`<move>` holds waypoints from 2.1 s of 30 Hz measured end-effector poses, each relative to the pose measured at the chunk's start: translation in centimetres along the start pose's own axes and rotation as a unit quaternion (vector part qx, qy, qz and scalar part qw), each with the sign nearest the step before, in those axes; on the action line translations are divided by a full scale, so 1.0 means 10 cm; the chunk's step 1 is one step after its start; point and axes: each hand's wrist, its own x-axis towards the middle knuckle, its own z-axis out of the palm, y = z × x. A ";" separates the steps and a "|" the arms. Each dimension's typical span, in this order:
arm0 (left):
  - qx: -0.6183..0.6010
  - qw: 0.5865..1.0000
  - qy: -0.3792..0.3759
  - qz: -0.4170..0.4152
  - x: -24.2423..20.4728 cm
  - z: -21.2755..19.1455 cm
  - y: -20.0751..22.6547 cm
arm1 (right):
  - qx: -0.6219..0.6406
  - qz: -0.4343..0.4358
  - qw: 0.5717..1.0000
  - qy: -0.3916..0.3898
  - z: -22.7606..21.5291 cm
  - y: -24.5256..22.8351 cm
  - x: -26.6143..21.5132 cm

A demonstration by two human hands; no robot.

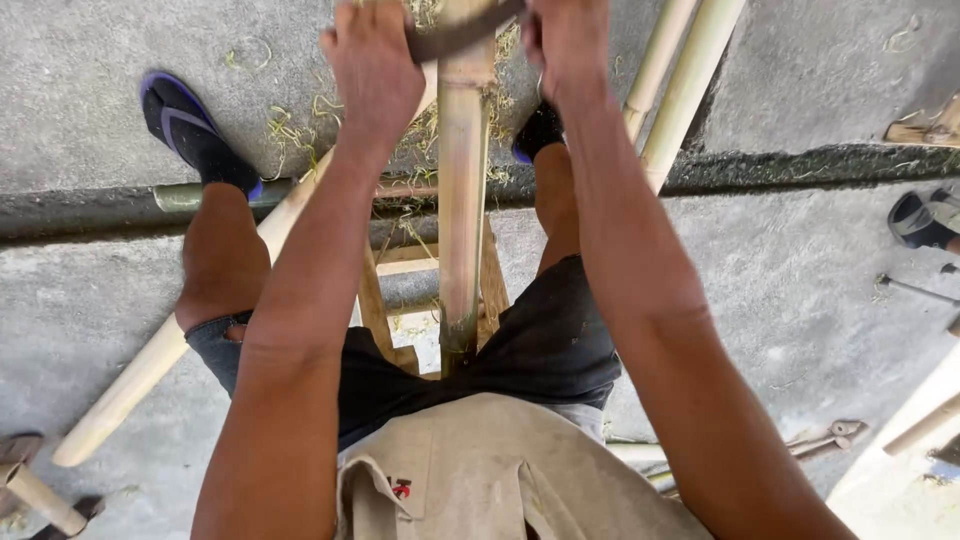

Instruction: Shaving and smoothing a bamboo pole using a curved parang or drawknife.

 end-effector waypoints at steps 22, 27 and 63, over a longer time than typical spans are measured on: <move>-0.553 0.664 -0.034 -0.502 -2.80 -1.09 -0.31 | -0.694 -0.212 0.603 -0.332 0.36 0.66 -2.64; -0.551 0.655 -0.028 -0.516 -2.67 -0.92 -0.38 | -0.606 -0.305 0.704 -0.209 0.22 0.49 -2.36; -0.567 0.635 -0.079 -0.519 -2.43 -0.85 -0.43 | -0.200 -0.063 0.975 0.075 0.36 0.09 -0.29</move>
